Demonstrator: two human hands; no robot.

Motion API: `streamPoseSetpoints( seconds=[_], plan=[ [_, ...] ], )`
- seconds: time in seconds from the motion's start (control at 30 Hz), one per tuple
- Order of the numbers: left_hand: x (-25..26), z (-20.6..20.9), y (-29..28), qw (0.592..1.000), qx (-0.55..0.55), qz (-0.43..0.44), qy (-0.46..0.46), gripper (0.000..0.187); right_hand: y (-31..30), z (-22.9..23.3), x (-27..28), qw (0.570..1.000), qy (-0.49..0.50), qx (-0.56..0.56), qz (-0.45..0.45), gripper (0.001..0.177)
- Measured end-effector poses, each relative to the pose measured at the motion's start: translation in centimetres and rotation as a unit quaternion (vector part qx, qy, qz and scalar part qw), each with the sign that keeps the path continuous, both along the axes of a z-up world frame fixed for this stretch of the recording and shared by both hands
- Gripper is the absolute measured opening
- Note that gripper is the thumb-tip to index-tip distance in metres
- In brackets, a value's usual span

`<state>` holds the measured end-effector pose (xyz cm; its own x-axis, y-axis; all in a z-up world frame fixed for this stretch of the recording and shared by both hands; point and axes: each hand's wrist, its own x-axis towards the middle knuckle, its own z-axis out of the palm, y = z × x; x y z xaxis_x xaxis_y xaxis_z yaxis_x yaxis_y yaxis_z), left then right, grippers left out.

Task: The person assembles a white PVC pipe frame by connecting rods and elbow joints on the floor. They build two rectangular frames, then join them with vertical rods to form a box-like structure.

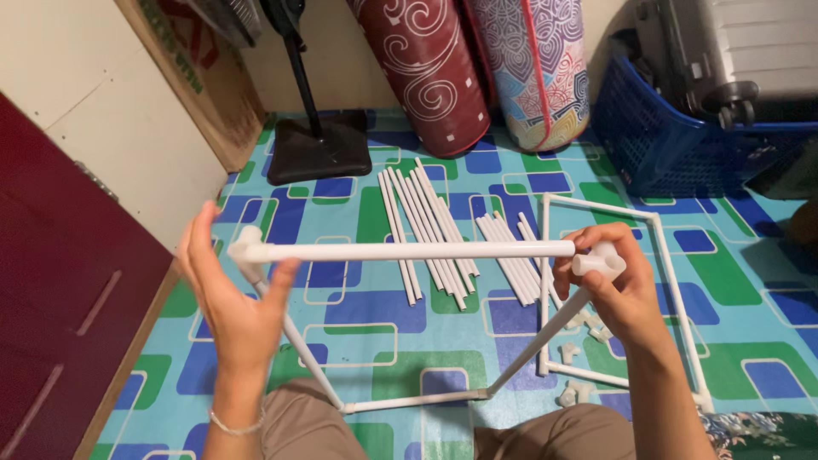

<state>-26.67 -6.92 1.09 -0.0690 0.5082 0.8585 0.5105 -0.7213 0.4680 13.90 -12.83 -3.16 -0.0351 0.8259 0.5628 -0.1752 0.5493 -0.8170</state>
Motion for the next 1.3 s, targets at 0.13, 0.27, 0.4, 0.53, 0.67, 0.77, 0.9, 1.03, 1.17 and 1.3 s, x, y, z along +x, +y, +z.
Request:
streamPoseSetpoints(
  seconds=[0.13, 0.27, 0.4, 0.53, 0.67, 0.77, 0.9, 1.03, 1.17, 1.3],
  plan=[
    [5.4, 2.2, -2.7, 0.977, 0.065, 0.0, 0.204, 0.062, 0.2, -0.3, 0.0, 1.0, 0.02, 0.004, -0.012, 0.043],
    [13.2, 2.6, -2.3, 0.942, 0.1, -0.1, 0.304, 0.062, 0.6, -0.9, -0.7, 0.999, 0.025, 0.022, -0.033, 0.038],
    [17.2, 2.5, -0.5, 0.92, 0.128, -0.104, 0.355, 0.038, 0.9, -0.5, -0.9, 0.997, 0.04, 0.019, -0.055, 0.029],
    [17.6, 2.2, 0.4, 0.926, 0.163, -0.093, 0.328, 0.023, 1.2, -0.1, -0.8, 0.997, 0.039, 0.015, -0.06, 0.026],
    [17.7, 1.6, 0.7, 0.925, 0.159, -0.096, 0.33, 0.021, 1.7, -0.1, -1.2, 0.998, 0.04, 0.013, -0.051, 0.024],
    [17.8, 1.6, 1.4, 0.92, 0.185, -0.09, 0.332, 0.02, 2.4, 0.2, -1.3, 0.997, -0.003, 0.018, -0.07, 0.023],
    [18.3, 1.7, 2.1, 0.903, 0.196, -0.112, 0.365, 0.016, 2.3, 0.1, -1.3, 1.0, 0.023, -0.007, -0.005, 0.022],
    [18.9, 1.7, 2.5, 0.894, 0.159, -0.156, 0.389, 0.013, 2.2, -0.3, -1.7, 1.0, 0.019, -0.008, 0.008, 0.023],
    [19.4, 1.5, 2.9, 0.887, 0.13, -0.177, 0.406, 0.012, 2.4, 0.0, -1.9, 0.999, 0.028, -0.018, -0.018, 0.024],
    [19.3, 2.0, 3.6, 0.885, 0.088, -0.222, 0.399, 0.019, 2.3, 1.3, -1.9, 0.999, 0.001, -0.038, -0.02, 0.028]
  ],
)
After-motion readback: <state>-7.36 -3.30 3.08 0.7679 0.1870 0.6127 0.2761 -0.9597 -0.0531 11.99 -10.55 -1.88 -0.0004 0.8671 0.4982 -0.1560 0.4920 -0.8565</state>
